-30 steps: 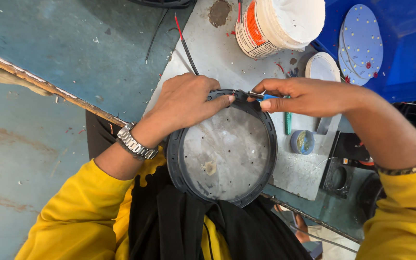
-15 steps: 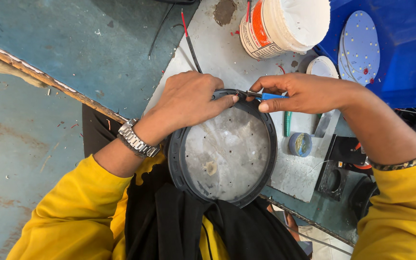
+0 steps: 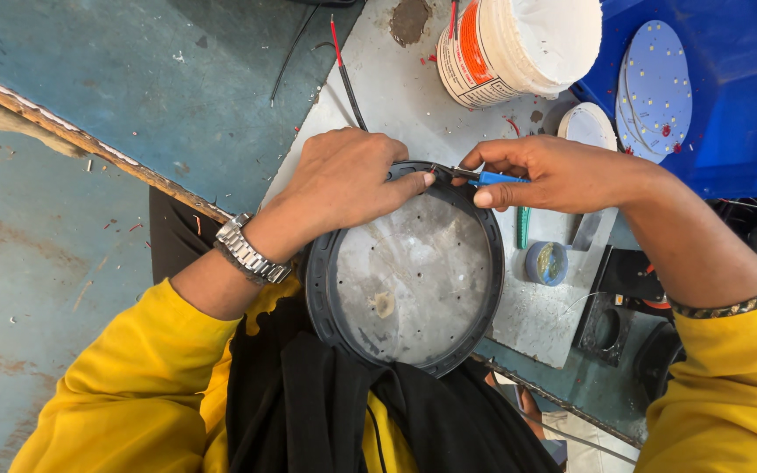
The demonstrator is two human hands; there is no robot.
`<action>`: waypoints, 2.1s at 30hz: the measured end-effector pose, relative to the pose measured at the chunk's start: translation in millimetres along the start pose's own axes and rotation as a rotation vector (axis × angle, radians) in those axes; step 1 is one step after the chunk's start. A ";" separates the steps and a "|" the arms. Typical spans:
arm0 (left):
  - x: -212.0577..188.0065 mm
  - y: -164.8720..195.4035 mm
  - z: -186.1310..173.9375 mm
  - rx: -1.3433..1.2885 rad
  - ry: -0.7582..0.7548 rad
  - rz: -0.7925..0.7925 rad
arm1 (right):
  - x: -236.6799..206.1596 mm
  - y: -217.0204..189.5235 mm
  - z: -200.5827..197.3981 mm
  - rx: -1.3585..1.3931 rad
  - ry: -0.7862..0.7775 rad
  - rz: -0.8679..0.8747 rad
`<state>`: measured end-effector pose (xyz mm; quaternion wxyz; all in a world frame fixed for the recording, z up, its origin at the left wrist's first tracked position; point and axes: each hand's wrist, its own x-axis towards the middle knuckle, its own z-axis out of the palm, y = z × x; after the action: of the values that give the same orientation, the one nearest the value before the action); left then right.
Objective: The person applies a white paste to the interior of a circular plastic housing and to the back of a round LED panel using a small metal spatula. They then place the LED panel into the housing, press it down, and use pliers to trim a wire protruding from the edge.
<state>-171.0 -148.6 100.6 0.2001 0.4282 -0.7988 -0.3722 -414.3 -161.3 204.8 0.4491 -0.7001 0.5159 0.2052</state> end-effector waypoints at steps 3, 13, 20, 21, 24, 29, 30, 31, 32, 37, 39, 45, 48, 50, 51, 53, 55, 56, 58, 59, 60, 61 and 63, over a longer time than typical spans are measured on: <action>0.2 0.4 -0.2 0.000 0.004 0.007 | -1.0 -1.5 0.2 -0.015 0.004 -0.001; 0.4 1.4 -1.8 0.000 -0.021 -0.013 | 0.0 6.5 1.7 0.060 -0.005 -0.013; -0.2 1.7 -1.1 0.012 0.001 -0.001 | -0.1 10.1 2.5 0.084 -0.006 -0.040; -0.1 1.7 -1.3 0.010 -0.004 -0.006 | -0.2 10.1 2.3 0.083 -0.005 -0.041; -0.1 1.4 -1.1 0.010 -0.008 -0.010 | -0.8 10.8 3.0 0.073 -0.002 -0.065; -3.7 2.4 3.5 0.013 0.004 -0.001 | -1.8 12.0 7.0 0.050 -0.008 -0.033; -3.7 2.4 4.3 0.010 0.003 -0.002 | -2.0 12.4 7.6 0.050 -0.007 -0.037; -3.5 2.1 4.4 0.008 0.003 -0.002 | -2.1 12.3 7.8 0.049 -0.004 -0.041; -3.2 1.7 4.5 0.006 0.004 -0.002 | -2.1 12.5 7.9 0.048 -0.001 -0.046; -2.7 2.1 5.1 0.011 0.011 0.009 | -2.6 10.9 7.6 0.016 0.020 -0.093; -2.8 2.4 4.8 0.010 0.008 0.007 | -2.8 9.8 7.6 0.000 0.022 -0.087; -3.0 2.6 3.6 0.014 -0.001 0.000 | -2.7 8.4 7.7 0.038 0.018 -0.038; -3.1 2.4 3.7 0.014 0.001 -0.004 | -2.4 9.4 8.1 0.036 0.024 -0.048; -4.0 2.2 4.8 0.015 0.012 0.003 | -2.2 10.9 8.9 0.031 0.025 -0.039; -4.4 2.1 5.8 0.014 0.015 0.005 | -2.1 12.0 9.7 0.023 0.024 -0.044; -4.2 1.7 6.3 0.014 0.023 0.008 | -2.0 13.9 9.8 0.005 0.023 -0.055; -3.6 1.2 6.4 0.017 0.023 0.012 | -2.1 15.7 9.5 -0.020 0.036 -0.121; -3.4 1.2 6.4 0.018 0.023 0.014 | -2.2 16.5 9.4 -0.033 0.042 -0.154; -3.2 1.4 6.2 0.019 0.016 0.012 | -2.4 17.2 9.3 -0.029 0.040 -0.149; -3.1 1.5 6.0 0.019 0.013 0.011 | -2.4 17.1 9.2 -0.026 0.039 -0.147; -3.0 1.7 5.8 0.021 0.008 0.006 | -2.5 16.7 9.3 -0.024 0.036 -0.133; -3.0 1.9 5.7 0.023 0.003 0.001 | -2.4 16.1 9.4 -0.022 0.032 -0.118; -2.9 2.2 5.3 0.024 0.003 0.000 | -2.1 14.3 9.3 -0.016 0.029 -0.104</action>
<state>-174.0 -143.1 98.8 0.1961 0.4312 -0.8028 -0.3621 -426.4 -153.3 195.6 0.4462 -0.7322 0.4838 0.1754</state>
